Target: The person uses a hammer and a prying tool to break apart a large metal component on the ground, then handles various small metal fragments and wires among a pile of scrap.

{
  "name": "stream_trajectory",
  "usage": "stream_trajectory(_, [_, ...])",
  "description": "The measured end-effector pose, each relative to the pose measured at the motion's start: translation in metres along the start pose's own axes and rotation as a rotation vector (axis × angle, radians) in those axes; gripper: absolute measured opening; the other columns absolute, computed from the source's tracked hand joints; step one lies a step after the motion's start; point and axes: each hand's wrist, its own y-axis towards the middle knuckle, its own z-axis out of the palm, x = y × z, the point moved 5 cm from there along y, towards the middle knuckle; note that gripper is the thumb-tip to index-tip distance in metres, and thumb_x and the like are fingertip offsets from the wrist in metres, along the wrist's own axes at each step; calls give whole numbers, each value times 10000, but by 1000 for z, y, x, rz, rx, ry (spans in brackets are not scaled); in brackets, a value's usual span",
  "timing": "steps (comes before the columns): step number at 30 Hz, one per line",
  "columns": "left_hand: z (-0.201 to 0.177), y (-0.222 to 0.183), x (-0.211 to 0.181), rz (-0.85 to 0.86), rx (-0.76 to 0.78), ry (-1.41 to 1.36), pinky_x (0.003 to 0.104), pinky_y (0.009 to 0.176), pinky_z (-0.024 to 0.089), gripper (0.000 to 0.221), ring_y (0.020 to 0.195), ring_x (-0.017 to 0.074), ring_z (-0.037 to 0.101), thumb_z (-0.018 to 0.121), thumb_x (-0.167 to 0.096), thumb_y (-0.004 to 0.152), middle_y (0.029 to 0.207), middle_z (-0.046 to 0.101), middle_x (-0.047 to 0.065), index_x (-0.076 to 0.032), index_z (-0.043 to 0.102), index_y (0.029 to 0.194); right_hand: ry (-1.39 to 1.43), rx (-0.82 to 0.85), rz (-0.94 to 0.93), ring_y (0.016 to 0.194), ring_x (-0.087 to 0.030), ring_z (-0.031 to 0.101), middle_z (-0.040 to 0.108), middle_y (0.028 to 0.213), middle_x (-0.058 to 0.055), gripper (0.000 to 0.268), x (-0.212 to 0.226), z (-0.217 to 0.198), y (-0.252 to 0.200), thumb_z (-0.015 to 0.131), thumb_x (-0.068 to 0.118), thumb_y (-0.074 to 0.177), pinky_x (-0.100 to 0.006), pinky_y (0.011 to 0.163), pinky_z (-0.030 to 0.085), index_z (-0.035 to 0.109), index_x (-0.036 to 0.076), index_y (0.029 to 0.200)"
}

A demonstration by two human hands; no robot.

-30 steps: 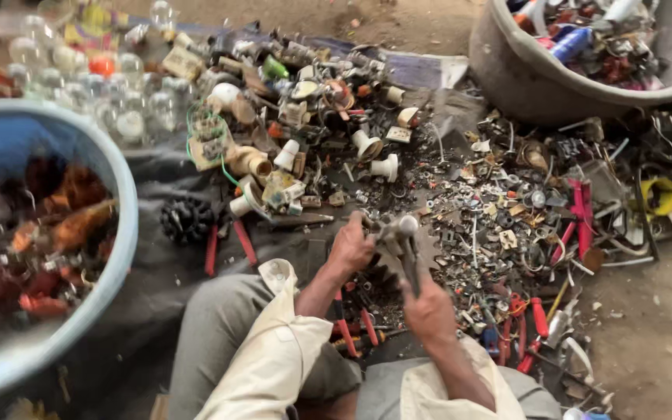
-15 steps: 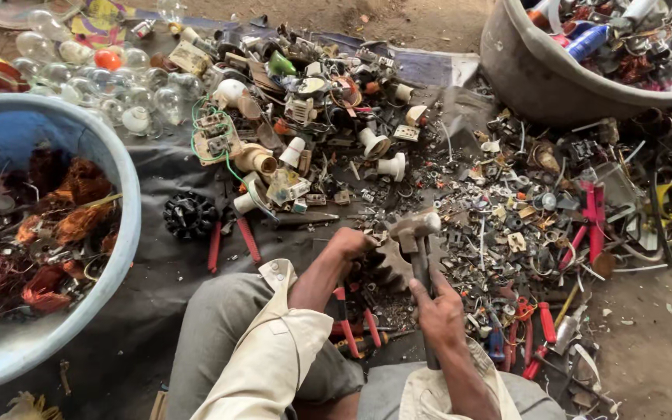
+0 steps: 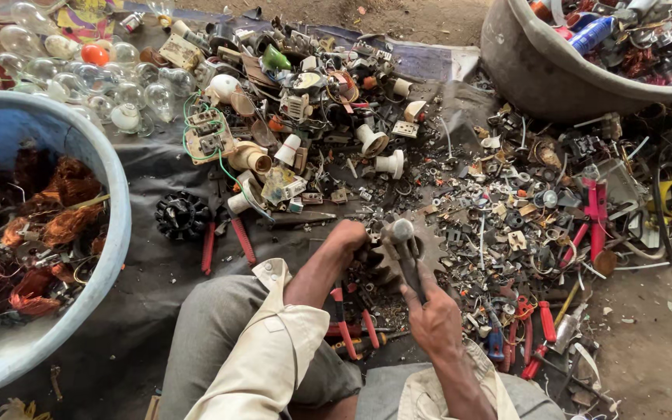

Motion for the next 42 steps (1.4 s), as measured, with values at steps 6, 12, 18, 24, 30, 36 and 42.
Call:
stream_trajectory(6, [-1, -21, -2, -91, 29, -176, 382, 379, 307, 250, 409, 199, 444, 451, -45, 926, 584, 522, 107, -11, 592, 723, 211, -178, -305, 633, -179, 662, 741, 940, -130, 615, 1, -8, -3, 616, 354, 1004, -363, 559, 578, 483, 19, 1502])
stream_trajectory(12, [2, -24, -4, -152, 23, -136, 367, 381, 305, 256, 407, 189, 424, 429, -82, 949, 598, 503, 101, -9, 573, 750, 58, -83, -234, 620, -177, 664, 743, 846, -126, 571, -10, 7, 7, 621, 337, 987, -359, 554, 563, 528, 67, 1481])
stream_trajectory(18, [0, -26, -2, -156, 82, -207, 352, 380, 277, 222, 410, 160, 384, 458, -83, 944, 599, 485, 64, -42, 570, 757, 176, -147, -285, 651, -179, 681, 744, 884, -110, 579, -3, -3, 0, 594, 354, 1013, -335, 560, 573, 478, 82, 1510])
stream_trajectory(24, [-3, -16, 0, -151, 33, -146, 358, 380, 300, 284, 407, 189, 411, 451, -85, 936, 594, 512, 100, -18, 592, 698, 179, -45, -220, 672, -129, 681, 692, 983, -54, 628, -9, 8, 10, 622, 307, 1014, -315, 591, 589, 414, 78, 1560])
stream_trajectory(30, [-12, -46, -25, 387, -280, 347, 443, 662, 545, 224, 719, 316, 704, 655, -131, 864, 823, 721, 249, 82, 719, 889, 779, 38, 150, 483, -125, 567, 629, 722, -53, 497, -15, 3, 6, 628, 213, 955, -293, 397, 500, 524, 76, 1421])
stream_trajectory(36, [-11, -140, -69, 542, -372, 409, 403, 754, 561, 255, 797, 283, 746, 639, -233, 920, 889, 763, 180, -42, 770, 1027, 763, 187, 452, 479, -179, 563, 619, 746, -87, 430, -23, 22, -2, 636, 186, 952, -348, 428, 496, 564, 90, 1365])
stream_trajectory(42, [-2, -183, -74, 622, -291, 442, 370, 715, 573, 232, 755, 235, 753, 648, -223, 919, 895, 782, 145, -61, 776, 1027, 4, -87, 11, 879, -290, 679, 648, 1068, -211, 485, -13, 0, 0, 705, 318, 964, -394, 696, 594, 606, 33, 1343])
